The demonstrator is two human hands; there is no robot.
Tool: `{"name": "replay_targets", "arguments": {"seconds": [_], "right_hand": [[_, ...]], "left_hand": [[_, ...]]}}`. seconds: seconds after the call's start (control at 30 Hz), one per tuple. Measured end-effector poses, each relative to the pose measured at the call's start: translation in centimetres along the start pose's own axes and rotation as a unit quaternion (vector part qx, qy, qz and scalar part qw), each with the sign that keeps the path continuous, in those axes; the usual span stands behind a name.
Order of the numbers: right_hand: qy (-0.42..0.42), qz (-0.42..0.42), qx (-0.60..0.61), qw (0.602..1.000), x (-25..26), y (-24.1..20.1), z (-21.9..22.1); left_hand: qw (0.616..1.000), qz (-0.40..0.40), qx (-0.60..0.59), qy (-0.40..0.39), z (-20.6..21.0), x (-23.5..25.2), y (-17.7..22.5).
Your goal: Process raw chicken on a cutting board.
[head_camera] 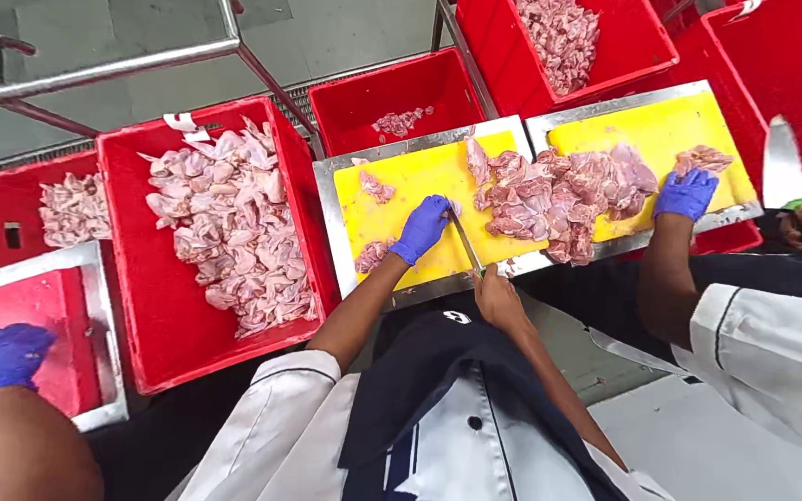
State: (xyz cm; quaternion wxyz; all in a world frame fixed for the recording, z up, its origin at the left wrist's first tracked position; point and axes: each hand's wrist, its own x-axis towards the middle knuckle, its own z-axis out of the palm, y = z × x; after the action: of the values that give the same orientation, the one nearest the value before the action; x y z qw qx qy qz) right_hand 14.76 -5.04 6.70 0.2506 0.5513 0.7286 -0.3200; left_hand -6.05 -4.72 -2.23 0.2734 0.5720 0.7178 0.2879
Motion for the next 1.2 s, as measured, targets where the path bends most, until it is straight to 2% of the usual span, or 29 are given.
{"name": "replay_targets", "arguments": {"seconds": [0.1,0.17,0.23,0.43,0.53,0.6,0.7,0.8,0.93,1.13,1.2], "right_hand": [[0.05,-0.025,0.025,0.998,4.0,-3.7,-1.0],[0.07,-0.041,0.021,0.996,6.5,-6.1,-1.9],[0.073,-0.041,0.015,0.996,6.9,-6.6,-2.0],[0.026,-0.001,0.01,1.0,1.1,2.1,1.4],[0.035,-0.006,-0.021,0.999,0.1,3.3,0.7],[0.047,-0.014,-0.051,0.998,-0.6,2.3,0.0],[0.027,-0.028,-0.089,0.995,-0.7,0.5,-0.4],[0.054,-0.043,-0.046,0.997,2.5,-2.5,0.5],[0.066,-0.062,-0.02,0.996,5.4,-5.6,-0.2],[0.011,-0.016,-0.038,0.999,0.6,2.2,0.8],[0.007,-0.015,-0.056,0.998,-0.3,2.7,0.2]], "left_hand": [[1.0,-0.005,0.01,-0.027,0.0,0.5,0.3],[1.0,-0.009,0.013,-0.018,0.3,0.6,0.2],[1.0,-0.012,0.009,0.001,0.6,0.5,0.0],[0.998,-0.024,-0.035,0.042,0.9,-0.3,-0.5],[0.995,-0.052,-0.023,0.079,-0.4,-1.9,-1.2],[0.993,-0.081,-0.006,0.09,-1.2,-2.5,-1.5],[0.997,-0.05,-0.01,0.057,-1.3,-2.3,-2.0],[0.999,-0.026,-0.022,0.021,-1.0,-1.8,-1.6],[0.998,-0.022,-0.038,0.037,-0.3,-2.2,-1.5],[0.989,-0.088,-0.076,0.096,-1.1,-4.7,-1.9],[0.989,-0.096,-0.071,0.089,-1.4,-4.8,-2.0]]}}
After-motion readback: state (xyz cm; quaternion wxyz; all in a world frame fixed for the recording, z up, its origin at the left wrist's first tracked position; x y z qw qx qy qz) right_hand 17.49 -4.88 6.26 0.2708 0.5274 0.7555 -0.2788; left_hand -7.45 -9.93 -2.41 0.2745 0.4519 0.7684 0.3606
